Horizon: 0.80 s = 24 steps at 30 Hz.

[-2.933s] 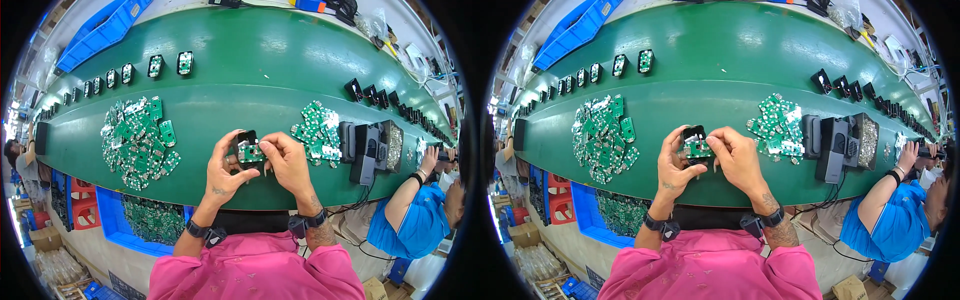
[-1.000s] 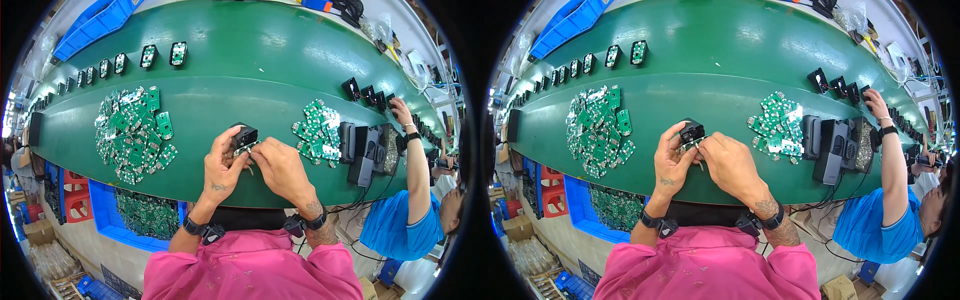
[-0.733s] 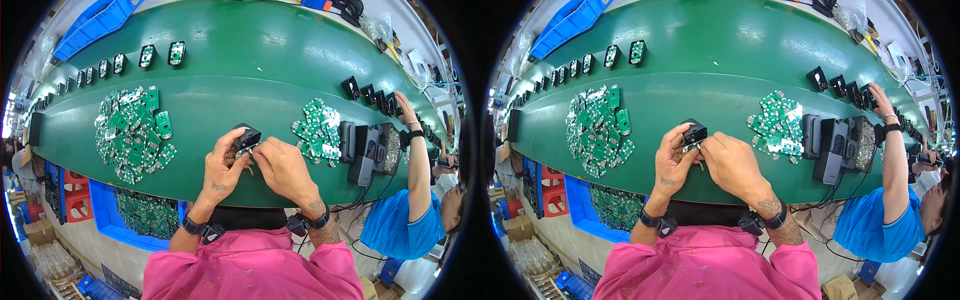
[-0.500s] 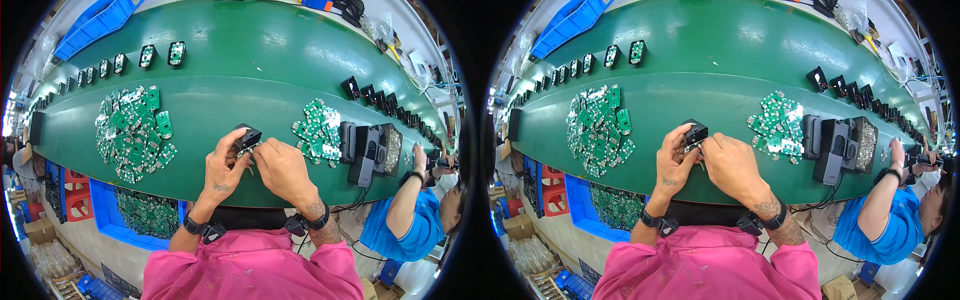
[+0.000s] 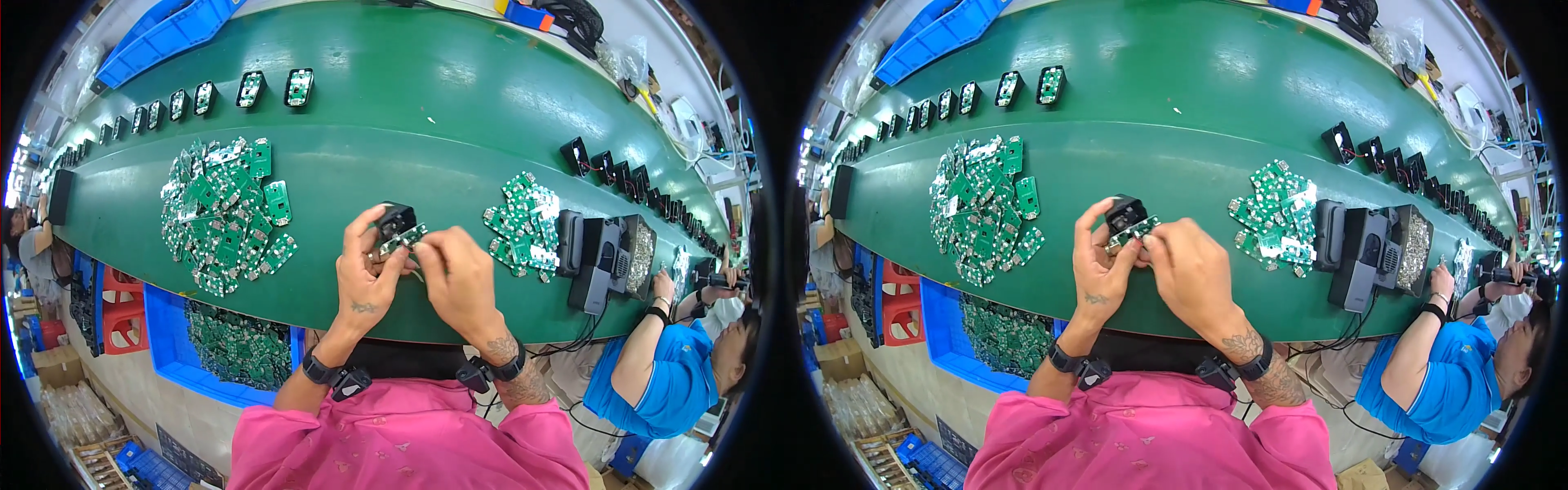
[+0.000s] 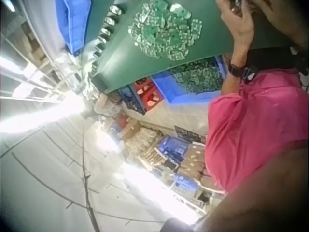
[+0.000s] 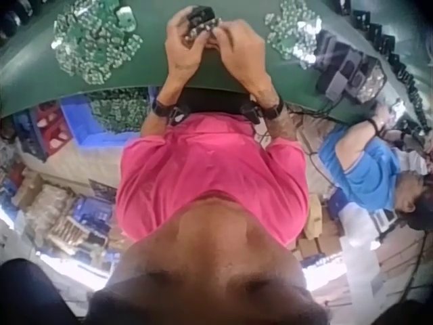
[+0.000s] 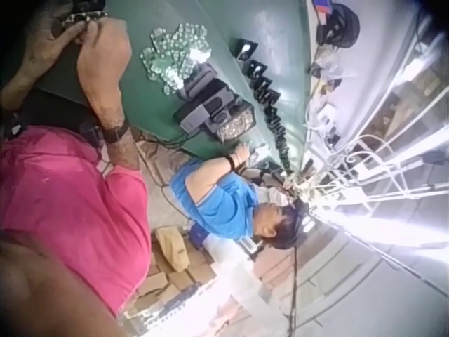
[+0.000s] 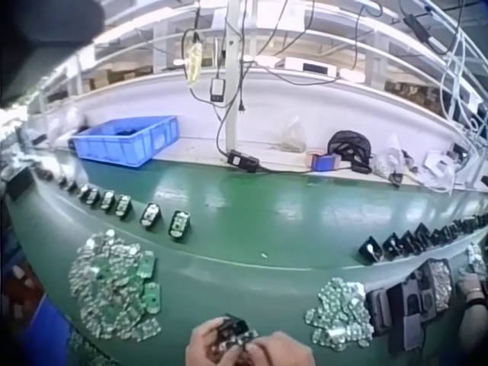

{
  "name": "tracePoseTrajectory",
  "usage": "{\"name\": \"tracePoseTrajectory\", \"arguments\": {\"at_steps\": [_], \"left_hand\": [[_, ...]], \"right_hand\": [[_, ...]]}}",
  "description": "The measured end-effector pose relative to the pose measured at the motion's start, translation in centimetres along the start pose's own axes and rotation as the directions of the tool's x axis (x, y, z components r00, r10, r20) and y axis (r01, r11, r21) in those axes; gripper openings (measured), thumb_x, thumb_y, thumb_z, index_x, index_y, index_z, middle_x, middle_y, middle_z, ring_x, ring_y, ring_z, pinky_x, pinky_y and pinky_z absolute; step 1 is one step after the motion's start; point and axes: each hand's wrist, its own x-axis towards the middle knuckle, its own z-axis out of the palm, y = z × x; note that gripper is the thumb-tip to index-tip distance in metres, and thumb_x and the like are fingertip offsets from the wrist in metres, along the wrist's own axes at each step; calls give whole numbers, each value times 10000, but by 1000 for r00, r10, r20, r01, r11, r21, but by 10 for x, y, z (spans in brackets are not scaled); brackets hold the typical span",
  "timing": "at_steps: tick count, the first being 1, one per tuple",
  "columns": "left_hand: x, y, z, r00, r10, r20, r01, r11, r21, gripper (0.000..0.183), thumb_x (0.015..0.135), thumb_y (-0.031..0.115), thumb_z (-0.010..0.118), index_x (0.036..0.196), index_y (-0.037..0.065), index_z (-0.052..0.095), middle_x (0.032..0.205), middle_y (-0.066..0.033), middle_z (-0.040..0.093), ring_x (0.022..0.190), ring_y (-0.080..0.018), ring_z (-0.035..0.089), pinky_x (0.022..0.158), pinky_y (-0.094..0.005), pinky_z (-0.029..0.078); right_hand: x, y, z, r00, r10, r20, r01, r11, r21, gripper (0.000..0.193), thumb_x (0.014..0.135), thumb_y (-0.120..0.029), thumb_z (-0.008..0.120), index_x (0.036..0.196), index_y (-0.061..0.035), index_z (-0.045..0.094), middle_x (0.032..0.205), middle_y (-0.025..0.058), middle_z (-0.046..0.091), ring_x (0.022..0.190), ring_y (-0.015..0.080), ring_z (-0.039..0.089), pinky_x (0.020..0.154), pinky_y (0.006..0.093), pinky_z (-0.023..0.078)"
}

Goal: The person assembles electronic devices by picking up a black housing and a circuit board, fitting the board into the housing, and pressing them together. After completing each assembly, the person places the finished device onto the green workbench alongside others.

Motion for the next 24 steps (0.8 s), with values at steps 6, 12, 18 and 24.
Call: {"name": "tracePoseTrajectory", "arguments": {"at_steps": [6, 12, 18, 24], "left_hand": [[4, 2, -6, 990, -27, 141, 45, 991, -126, 711, 858, -114, 662, 1486, 55, 374, 1252, -173, 600, 1007, -186, 676, 845, -287, 595], [2, 8, -6, 972, -165, 166, 184, 977, -108, 716, 826, -115, 700, 1456, 32, 394, 1303, -174, 577, 1082, -185, 648, 867, -290, 586], [0, 3, -10, 974, -117, 196, 131, 989, -64, 649, 818, -129, 696, 1403, 12, 456, 1320, -160, 554, 1101, -203, 644, 874, -291, 585], [1, 4, -5, 985, -2, 174, 14, 998, -68, 614, 793, -159, 660, 1358, 55, 550, 1352, -131, 533, 1001, -196, 686, 793, -269, 609]], "right_hand": [[5, 3, -9, 947, 319, 42, -318, 912, 259, 148, 935, -104, 662, 951, 43, 656, 735, 91, 635, 627, 151, 605, 573, 295, 479], [-6, -3, -6, 939, 344, -28, -295, 842, 451, 127, 924, -67, 691, 919, 58, 668, 761, 44, 639, 626, 66, 575, 534, 216, 444], [-11, 1, -5, 884, 416, 215, -435, 560, 705, 145, 933, -111, 700, 908, 32, 694, 798, 2, 610, 593, 30, 501, 491, 206, 374], [-9, 13, -14, 849, 510, 139, -429, 510, 745, 274, 958, -117, 659, 708, -25, 594, 618, -17, 547, 489, 24, 453, 423, 186, 313]]}}
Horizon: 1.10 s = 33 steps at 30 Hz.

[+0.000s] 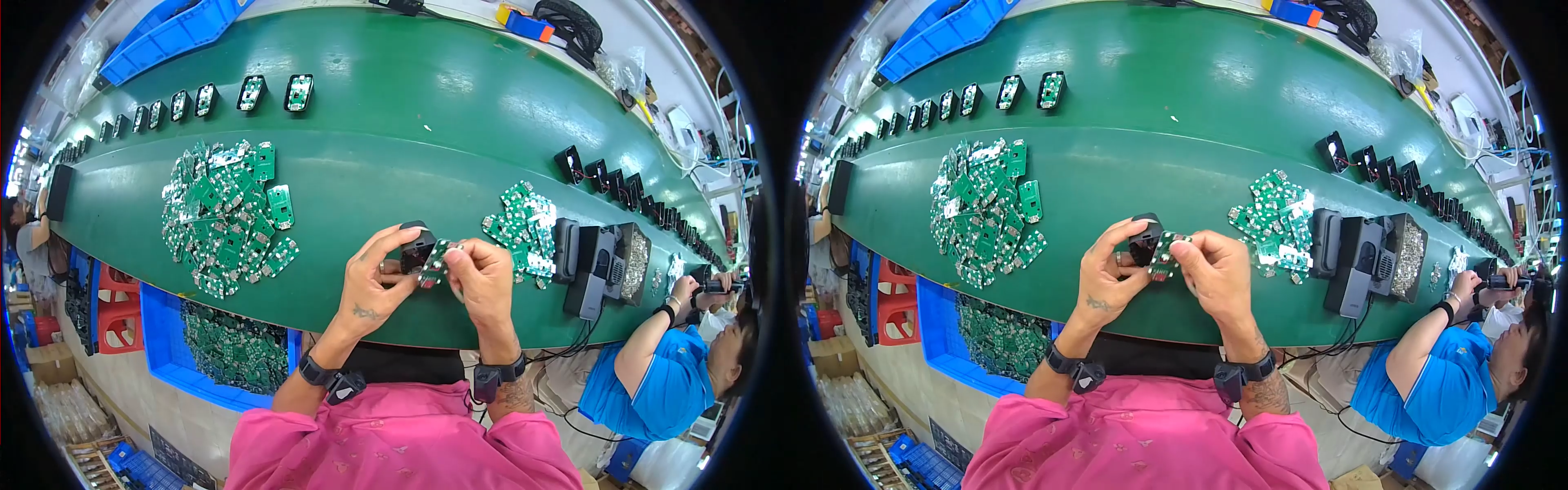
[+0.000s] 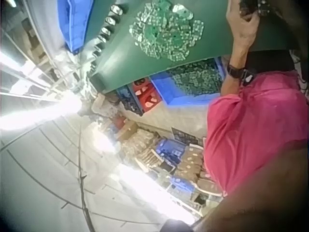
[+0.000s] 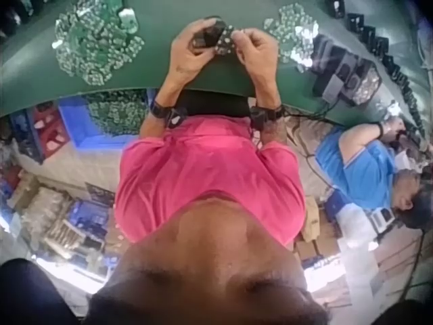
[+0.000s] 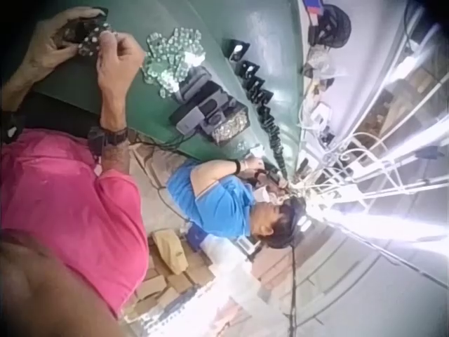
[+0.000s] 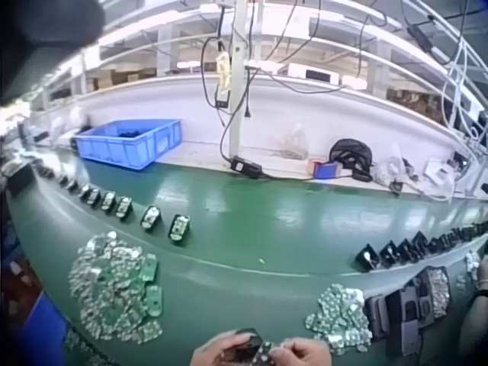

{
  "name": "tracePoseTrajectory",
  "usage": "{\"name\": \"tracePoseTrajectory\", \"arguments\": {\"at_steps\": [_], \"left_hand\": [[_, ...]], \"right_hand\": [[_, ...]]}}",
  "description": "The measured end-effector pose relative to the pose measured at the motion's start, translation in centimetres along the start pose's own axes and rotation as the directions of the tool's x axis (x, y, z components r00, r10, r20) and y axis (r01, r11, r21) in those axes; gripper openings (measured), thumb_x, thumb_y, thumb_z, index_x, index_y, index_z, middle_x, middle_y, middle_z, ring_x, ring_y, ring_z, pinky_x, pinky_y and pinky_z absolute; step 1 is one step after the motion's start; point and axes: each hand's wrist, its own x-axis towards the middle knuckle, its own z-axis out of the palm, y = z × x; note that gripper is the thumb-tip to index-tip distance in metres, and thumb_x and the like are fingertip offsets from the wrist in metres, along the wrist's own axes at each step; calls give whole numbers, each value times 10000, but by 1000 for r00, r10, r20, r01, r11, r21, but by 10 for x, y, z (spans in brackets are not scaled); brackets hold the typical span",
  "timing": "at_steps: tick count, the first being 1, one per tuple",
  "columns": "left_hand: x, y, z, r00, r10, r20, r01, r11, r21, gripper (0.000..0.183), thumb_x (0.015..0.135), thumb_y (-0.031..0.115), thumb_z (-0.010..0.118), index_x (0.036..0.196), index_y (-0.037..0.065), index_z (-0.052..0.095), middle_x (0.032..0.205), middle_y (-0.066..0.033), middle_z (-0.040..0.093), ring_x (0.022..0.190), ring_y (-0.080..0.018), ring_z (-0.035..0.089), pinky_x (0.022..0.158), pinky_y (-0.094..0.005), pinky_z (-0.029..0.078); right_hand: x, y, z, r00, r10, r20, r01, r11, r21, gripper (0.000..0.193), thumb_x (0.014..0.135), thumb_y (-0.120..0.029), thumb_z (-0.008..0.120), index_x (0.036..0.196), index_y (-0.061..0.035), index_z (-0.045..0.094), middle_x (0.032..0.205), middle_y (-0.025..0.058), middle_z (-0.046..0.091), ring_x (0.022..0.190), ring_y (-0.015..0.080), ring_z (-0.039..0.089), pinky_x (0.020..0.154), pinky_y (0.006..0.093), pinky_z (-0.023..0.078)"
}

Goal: The person assembles electronic devices by picking up a black housing and a circuit board, fitting the board into the housing, and pressing them together. After completing each assembly, the person places the finished device onto the green workbench alongside others.

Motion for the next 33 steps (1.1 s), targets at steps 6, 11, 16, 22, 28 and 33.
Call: {"name": "tracePoseTrajectory", "arguments": {"at_steps": [6, 11, 16, 22, 28, 33], "left_hand": [[-4, -4, -1, 994, -34, -102, 33, 999, -10, 587, 799, -166, 655, 1344, 31, 558, 1396, -133, 489, 1015, -199, 681, 776, -258, 613], [-4, -9, -3, 984, -18, -180, 7, 998, -63, 576, 813, -153, 666, 1352, 11, 542, 1398, -131, 482, 999, -190, 682, 768, -251, 612], [-4, -1, 3, 970, -14, -243, 11, 1000, -10, 584, 803, -139, 685, 1351, 16, 554, 1386, -139, 503, 1033, -190, 673, 763, -253, 611], [-4, -1, 2, 971, 126, -204, -90, 980, 177, 539, 818, -80, 708, 1330, -6, 559, 1344, -160, 557, 1140, -194, 617, 866, -273, 581], [-6, -5, -3, 959, 148, -244, -48, 927, 372, 518, 903, -66, 598, 1406, 3, 498, 1279, -131, 597, 955, -134, 652, 737, -248, 580], [-2, 0, 3, 939, 45, -341, 29, 978, 207, 577, 860, -119, 520, 1416, 30, 487, 1206, -147, 651, 756, -112, 669, 639, -264, 561]], "right_hand": [[-4, -1, 17, 976, -193, 97, 216, 865, -452, 189, 891, -131, 744, 785, 13, 681, 590, 17, 580, 531, 69, 483, 475, 270, 360], [-11, -5, 20, 961, -220, 167, 274, 843, -464, 172, 886, -111, 718, 800, 21, 649, 648, 52, 588, 573, 122, 517, 526, 280, 385], [-13, -15, 15, 975, -84, 206, 170, 878, -448, 156, 903, -100, 691, 811, 22, 655, 690, 73, 609, 595, 147, 540, 552, 290, 411], [-9, -20, 25, 920, -225, 320, 369, 771, -519, 178, 922, -120, 673, 813, 21, 655, 688, 105, 614, 585, 231, 577, 548, 344, 431], [-1, -17, 31, 909, -309, 280, 418, 677, -606, 216, 928, -142, 666, 785, 18, 637, 669, 120, 586, 587, 284, 573, 551, 374, 435], [9, -9, 36, 916, -329, 232, 398, 656, -642, 227, 932, -145, 659, 777, 19, 628, 664, 129, 584, 578, 291, 569, 544, 376, 433]]}}
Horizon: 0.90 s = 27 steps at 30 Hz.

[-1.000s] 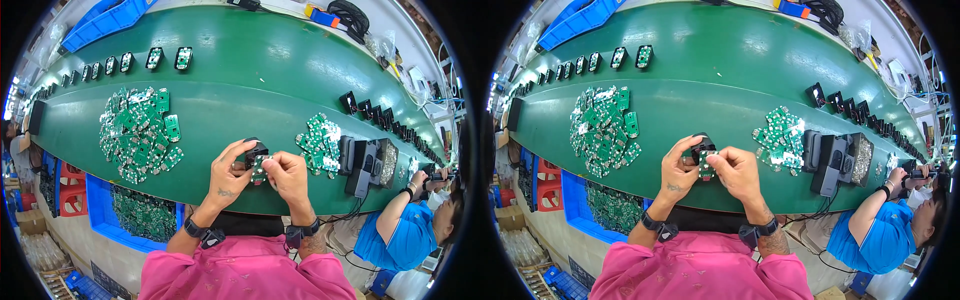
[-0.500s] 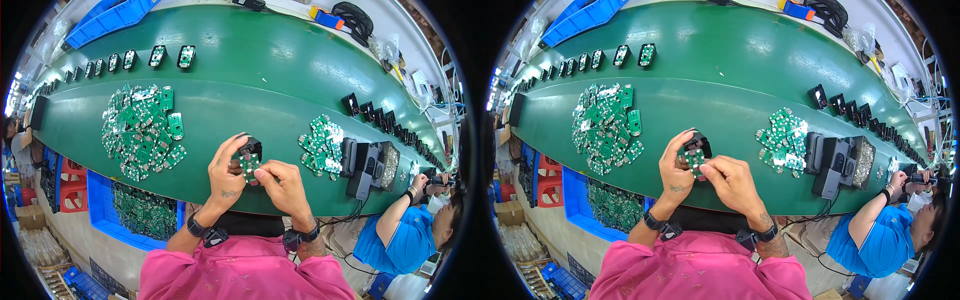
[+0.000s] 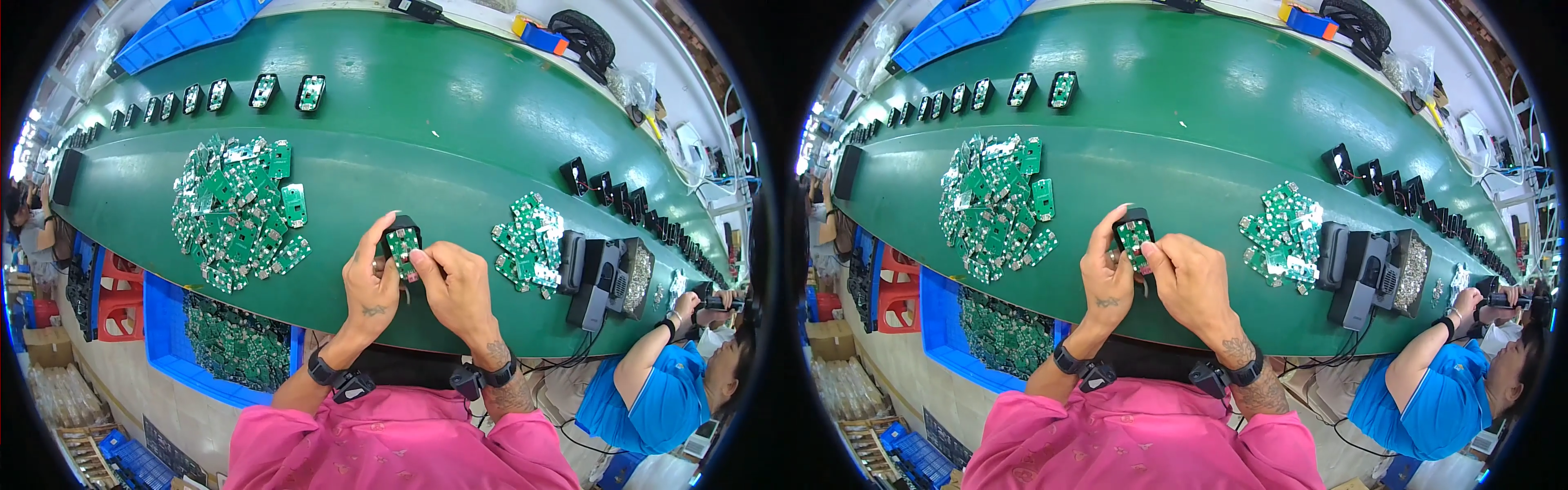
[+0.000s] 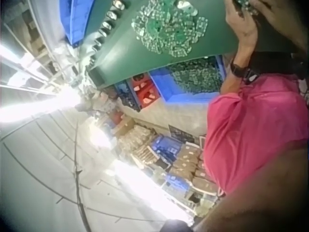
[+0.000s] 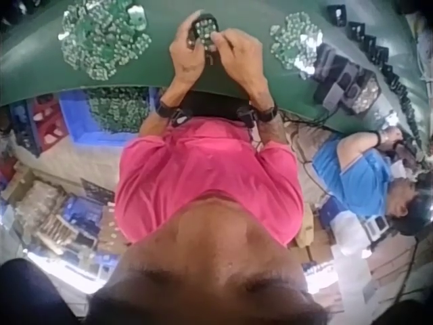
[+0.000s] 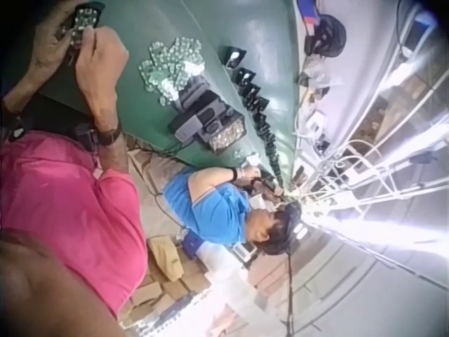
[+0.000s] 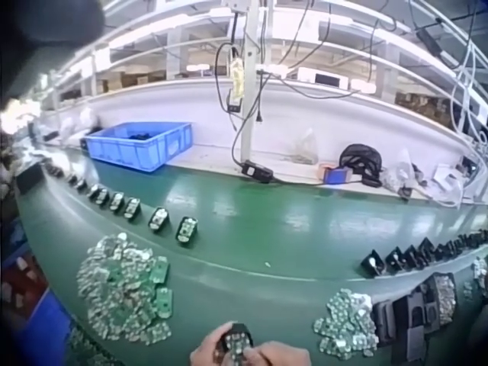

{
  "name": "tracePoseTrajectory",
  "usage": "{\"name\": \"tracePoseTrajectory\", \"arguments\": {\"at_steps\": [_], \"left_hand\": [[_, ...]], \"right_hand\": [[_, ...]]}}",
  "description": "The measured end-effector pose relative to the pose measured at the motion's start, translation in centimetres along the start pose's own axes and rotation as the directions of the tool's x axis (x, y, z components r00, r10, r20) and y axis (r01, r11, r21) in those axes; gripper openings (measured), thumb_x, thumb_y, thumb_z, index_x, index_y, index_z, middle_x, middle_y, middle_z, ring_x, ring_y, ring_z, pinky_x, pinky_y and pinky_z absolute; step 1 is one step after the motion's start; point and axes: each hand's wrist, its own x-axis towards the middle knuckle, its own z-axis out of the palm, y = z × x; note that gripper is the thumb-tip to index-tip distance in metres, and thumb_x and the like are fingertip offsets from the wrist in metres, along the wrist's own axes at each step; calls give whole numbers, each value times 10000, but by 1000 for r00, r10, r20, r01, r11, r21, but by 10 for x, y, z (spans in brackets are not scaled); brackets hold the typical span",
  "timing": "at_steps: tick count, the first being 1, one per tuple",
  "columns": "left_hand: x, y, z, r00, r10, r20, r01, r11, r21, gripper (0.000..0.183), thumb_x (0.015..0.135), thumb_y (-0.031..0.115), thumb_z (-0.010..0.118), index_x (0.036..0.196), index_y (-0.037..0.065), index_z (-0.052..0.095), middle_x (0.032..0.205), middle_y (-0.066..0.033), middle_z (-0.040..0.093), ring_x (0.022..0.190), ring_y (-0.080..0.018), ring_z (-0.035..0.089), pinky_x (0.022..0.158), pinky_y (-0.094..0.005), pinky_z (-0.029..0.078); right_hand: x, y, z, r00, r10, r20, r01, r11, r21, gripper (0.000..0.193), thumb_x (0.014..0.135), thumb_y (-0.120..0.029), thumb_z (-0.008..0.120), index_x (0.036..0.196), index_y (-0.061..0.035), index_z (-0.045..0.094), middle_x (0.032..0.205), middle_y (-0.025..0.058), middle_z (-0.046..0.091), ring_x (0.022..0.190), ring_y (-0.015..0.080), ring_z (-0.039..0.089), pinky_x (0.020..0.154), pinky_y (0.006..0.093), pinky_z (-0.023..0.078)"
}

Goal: The person assembles electronic devices by picking up a black housing and a circuit board, fitting the board into the housing, and pressing them together. After completing each assembly, the person places the finished device onto the green workbench alongside others.

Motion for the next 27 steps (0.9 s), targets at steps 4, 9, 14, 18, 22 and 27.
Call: {"name": "tracePoseTrajectory", "arguments": {"at_steps": [4, 9, 14, 18, 22, 27], "left_hand": [[5, -6, -5, 992, 111, 67, -118, 986, 116, 553, 881, -107, 514, 1415, 27, 464, 1159, -144, 649, 734, -107, 666, 597, -255, 557], [6, 6, -6, 991, -83, 106, 93, 992, -90, 527, 899, -101, 503, 1408, 27, 447, 1188, -136, 624, 744, -99, 666, 584, -244, 549], [10, 8, -9, 985, -69, 157, 103, 970, -221, 506, 903, -72, 517, 1394, 14, 432, 1264, -152, 568, 774, -95, 658, 529, -217, 504], [11, 3, -16, 978, -64, 200, 120, 951, -284, 454, 944, 40, 550, 1385, 20, 443, 1283, -163, 556, 757, -92, 645, 488, -197, 462], [10, 2, -11, 985, -94, 146, 124, 970, -208, 418, 990, 151, 585, 1368, 22, 462, 1248, -155, 587, 698, -70, 620, 457, -186, 440], [11, 0, -9, 987, -105, 125, 127, 975, -184, 382, 1008, 182, 576, 1344, 24, 487, 1197, -145, 619, 671, -59, 596, 453, -186, 446]], "right_hand": [[4, 0, 3, 1000, -1, 6, 1, 999, -54, 239, 936, -144, 653, 763, 18, 619, 656, 135, 583, 570, 298, 569, 538, 382, 433], [7, 1, 1, 1000, -11, 11, 12, 996, -85, 249, 941, -151, 648, 757, 13, 619, 650, 131, 587, 570, 292, 574, 535, 382, 432], [8, -2, -2, 1000, 18, 16, -17, 998, -65, 251, 944, -156, 645, 756, 9, 622, 648, 132, 595, 564, 292, 581, 535, 386, 436], [9, -4, 0, 999, 30, 15, -29, 997, -72, 253, 943, -161, 647, 753, 6, 625, 647, 134, 603, 559, 296, 590, 531, 390, 444], [8, -5, 3, 1000, 8, -9, -9, 989, -148, 265, 939, -173, 650, 736, -5, 621, 657, 137, 617, 575, 318, 608, 530, 400, 457], [7, -3, 7, 1000, 3, -29, -8, 981, -196, 282, 934, -182, 652, 714, -12, 608, 646, 141, 611, 580, 335, 607, 527, 410, 456]]}}
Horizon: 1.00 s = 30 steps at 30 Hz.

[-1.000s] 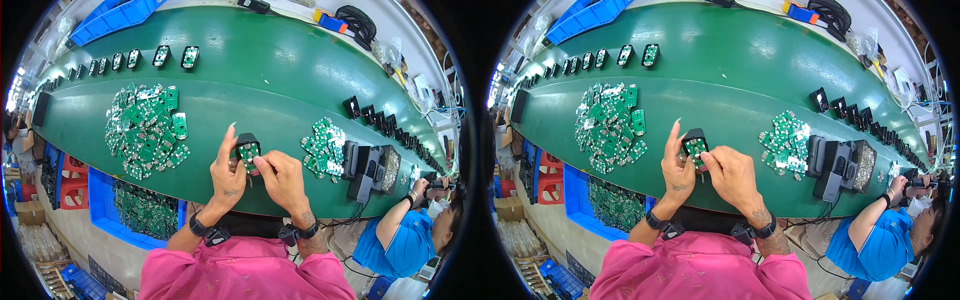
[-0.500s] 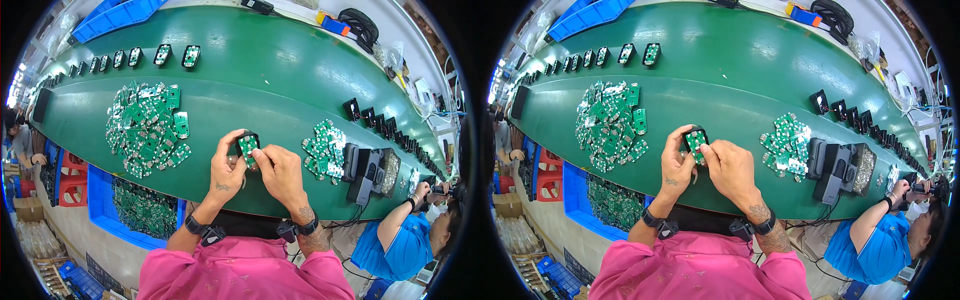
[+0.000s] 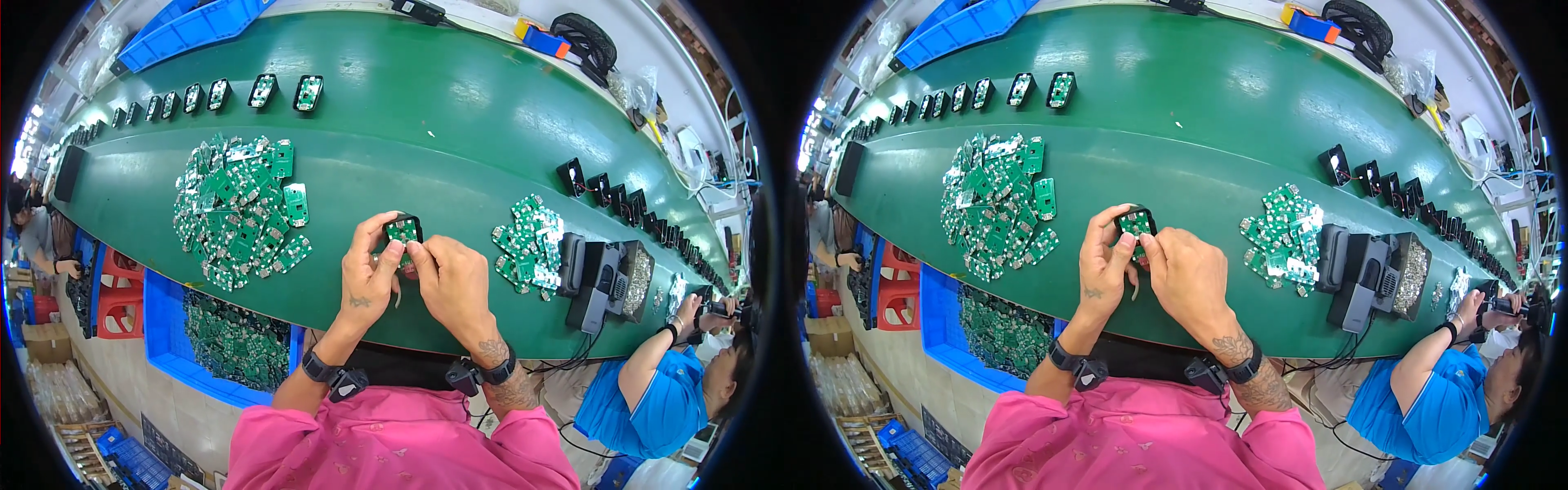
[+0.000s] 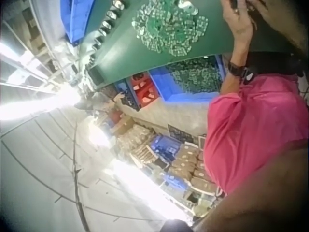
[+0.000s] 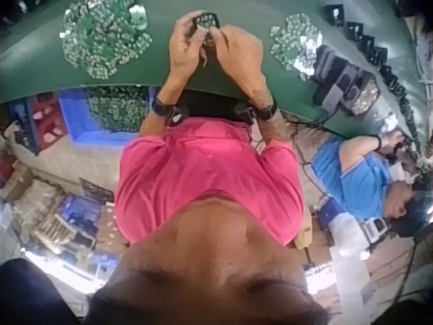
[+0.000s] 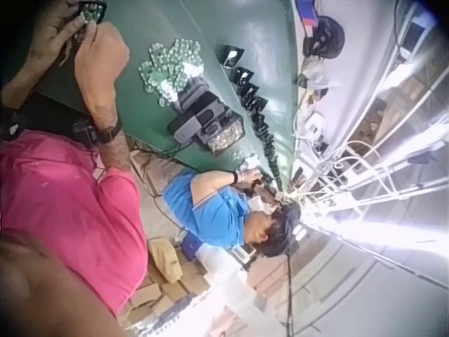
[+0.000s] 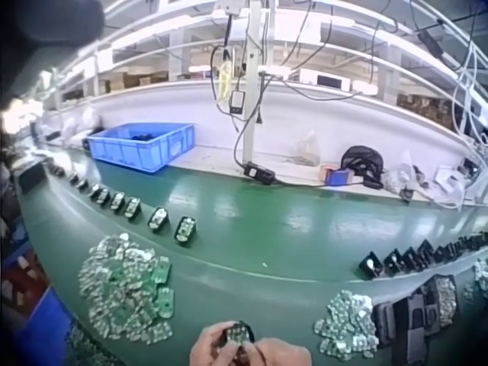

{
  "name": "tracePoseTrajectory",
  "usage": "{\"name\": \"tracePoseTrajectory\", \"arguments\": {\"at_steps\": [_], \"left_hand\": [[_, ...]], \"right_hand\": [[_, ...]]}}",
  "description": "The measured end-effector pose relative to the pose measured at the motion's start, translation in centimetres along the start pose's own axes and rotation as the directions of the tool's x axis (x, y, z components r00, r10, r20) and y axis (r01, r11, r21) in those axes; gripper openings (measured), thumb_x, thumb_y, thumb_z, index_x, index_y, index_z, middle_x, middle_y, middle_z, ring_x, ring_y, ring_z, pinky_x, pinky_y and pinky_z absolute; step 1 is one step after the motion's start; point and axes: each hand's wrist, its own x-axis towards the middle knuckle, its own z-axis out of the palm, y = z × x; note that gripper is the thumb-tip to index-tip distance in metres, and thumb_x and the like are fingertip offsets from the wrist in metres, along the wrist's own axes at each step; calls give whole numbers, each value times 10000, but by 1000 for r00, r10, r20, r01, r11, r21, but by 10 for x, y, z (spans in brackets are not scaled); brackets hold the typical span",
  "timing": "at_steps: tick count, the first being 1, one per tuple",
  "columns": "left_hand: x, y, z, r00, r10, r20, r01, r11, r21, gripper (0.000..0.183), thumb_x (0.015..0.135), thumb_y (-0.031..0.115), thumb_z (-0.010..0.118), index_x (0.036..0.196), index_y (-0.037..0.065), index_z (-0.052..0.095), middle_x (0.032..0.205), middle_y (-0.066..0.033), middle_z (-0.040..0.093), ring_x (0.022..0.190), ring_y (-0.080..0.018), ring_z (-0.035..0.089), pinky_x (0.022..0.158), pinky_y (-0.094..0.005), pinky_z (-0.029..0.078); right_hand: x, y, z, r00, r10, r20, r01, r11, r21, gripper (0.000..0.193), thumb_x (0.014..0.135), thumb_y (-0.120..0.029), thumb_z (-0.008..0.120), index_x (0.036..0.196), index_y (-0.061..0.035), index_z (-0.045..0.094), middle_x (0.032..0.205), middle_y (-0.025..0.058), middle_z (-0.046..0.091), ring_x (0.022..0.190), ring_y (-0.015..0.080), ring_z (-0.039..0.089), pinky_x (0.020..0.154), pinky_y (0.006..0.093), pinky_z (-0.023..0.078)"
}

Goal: The person assembles electronic devices by picking up a black housing and a circuit board, fitting the board into the housing, and pressing them together. After completing each assembly, the person places the finished device onto the green workbench alongside others.

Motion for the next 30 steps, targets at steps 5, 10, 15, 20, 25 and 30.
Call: {"name": "tracePoseTrajectory", "arguments": {"at_steps": [5, 10, 15, 20, 25, 30], "left_hand": [[-1, 2, 3, 1000, -3, -9, 3, 1000, -10, 343, 1017, 175, 555, 1317, 19, 493, 1144, -131, 631, 673, -75, 599, 477, -193, 476], [0, 5, 6, 997, -11, -74, 6, 998, -63, 303, 1031, 154, 511, 1293, 8, 469, 1002, -102, 642, 652, -81, 608, 465, -198, 480], [-1, 5, 4, 996, -70, -54, 67, 997, -46, 284, 1037, 138, 489, 1289, 7, 473, 956, -99, 647, 587, -88, 606, 426, -200, 452], [-3, 2, 4, 997, -31, -68, 33, 999, 23, 271, 1035, 128, 490, 1276, 5, 488, 947, -93, 652, 593, -82, 607, 426, -202, 439], [-6, -14, 0, 992, 109, -60, -100, 985, 141, 244, 1028, 119, 508, 1244, 8, 525, 943, -94, 658, 622, -79, 600, 458, -211, 452], [-3, -9, 7, 988, 142, -64, -136, 987, 90, 242, 1026, 132, 515, 1228, 0, 535, 938, -104, 665, 633, -97, 618, 470, -230, 489]], "right_hand": [[1, -2, -2, 1000, 25, -6, -25, 1000, -17, 312, 929, -187, 658, 680, -11, 593, 625, 144, 588, 552, 329, 583, 516, 410, 441], [2, 3, 0, 997, 70, 36, -70, 997, 16, 148, 937, -144, 644, 1012, -17, 649, 682, 117, 596, 584, 275, 619, 552, 392, 467], [6, 7, 3, 975, 69, 211, -117, 968, 224, 403, 965, -184, 587, 1340, -55, 516, 939, 178, 671, 816, 367, 666, 690, 447, 524], [4, 8, 6, 980, 3, 198, -61, 955, 289, 405, 992, -115, 539, 1392, -69, 494, 897, 168, 663, 766, 298, 679, 711, 387, 535], [3, 4, 8, 965, 88, 247, -189, 886, 424, 314, 1004, -121, 539, 1311, -54, 525, 840, 126, 644, 708, 208, 657, 662, 333, 527], [4, 11, 13, 975, 71, 209, -163, 869, 468, 288, 1001, -123, 548, 1281, -57, 541, 778, 98, 627, 654, 176, 633, 612, 321, 509]]}}
